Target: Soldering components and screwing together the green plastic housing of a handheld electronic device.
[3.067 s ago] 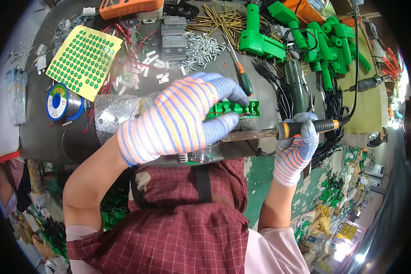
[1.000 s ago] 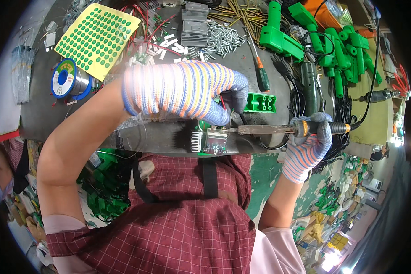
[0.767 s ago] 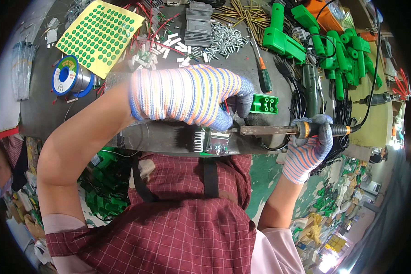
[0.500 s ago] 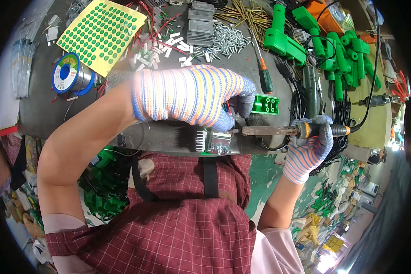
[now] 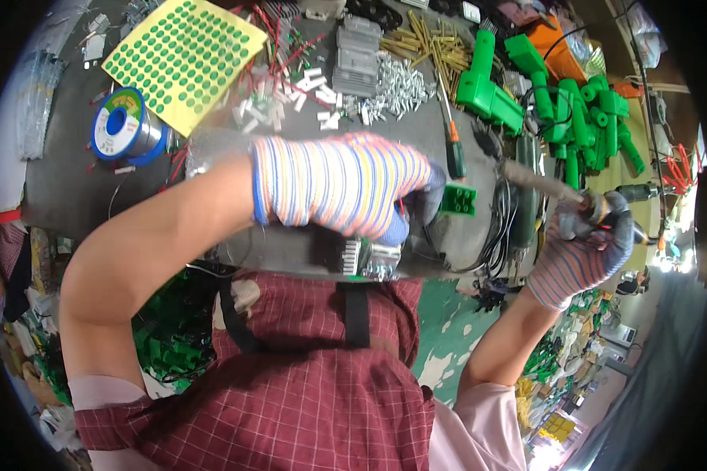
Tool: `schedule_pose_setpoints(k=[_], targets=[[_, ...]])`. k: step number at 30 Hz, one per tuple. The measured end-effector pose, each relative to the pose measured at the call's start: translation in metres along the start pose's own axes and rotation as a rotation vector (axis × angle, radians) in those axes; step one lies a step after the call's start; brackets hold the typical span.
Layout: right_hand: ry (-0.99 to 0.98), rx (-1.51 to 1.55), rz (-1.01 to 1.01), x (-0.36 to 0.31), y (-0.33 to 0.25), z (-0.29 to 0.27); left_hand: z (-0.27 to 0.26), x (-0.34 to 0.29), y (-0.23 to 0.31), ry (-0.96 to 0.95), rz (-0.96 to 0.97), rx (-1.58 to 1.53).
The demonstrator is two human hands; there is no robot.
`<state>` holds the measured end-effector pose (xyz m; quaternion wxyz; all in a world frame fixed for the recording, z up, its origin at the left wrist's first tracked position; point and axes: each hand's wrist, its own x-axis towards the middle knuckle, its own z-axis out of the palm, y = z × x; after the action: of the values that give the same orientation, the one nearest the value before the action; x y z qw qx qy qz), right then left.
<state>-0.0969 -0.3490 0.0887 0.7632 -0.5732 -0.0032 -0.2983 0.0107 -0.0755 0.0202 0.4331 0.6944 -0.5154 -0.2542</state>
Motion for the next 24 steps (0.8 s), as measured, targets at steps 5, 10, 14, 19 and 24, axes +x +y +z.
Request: schedule_pose_setpoints(k=[5, 10, 14, 19, 24], targets=[[-0.129, -0.541, -0.318, 0.034, 0.03, 0.076, -0.005, -0.001, 0.007, -0.112, -0.096, 0.18], [-0.389, -0.765, -0.452, 0.079, 0.095, 0.113, -0.004, -0.005, 0.011, -0.108, -0.121, 0.02], [-0.493, -0.838, -0.658, 0.125, 0.152, 0.115, -0.002, -0.002, 0.012, -0.13, -0.138, 0.002], [-0.695, -1.525, -0.688, 0.14, 0.163, 0.108, -0.001, 0.0, 0.011, -0.104, -0.111, -0.001], [-0.599, -1.202, -0.695, 0.087, 0.135, 0.089, -0.004, -0.005, 0.006, -0.034, -0.12, -0.025]])
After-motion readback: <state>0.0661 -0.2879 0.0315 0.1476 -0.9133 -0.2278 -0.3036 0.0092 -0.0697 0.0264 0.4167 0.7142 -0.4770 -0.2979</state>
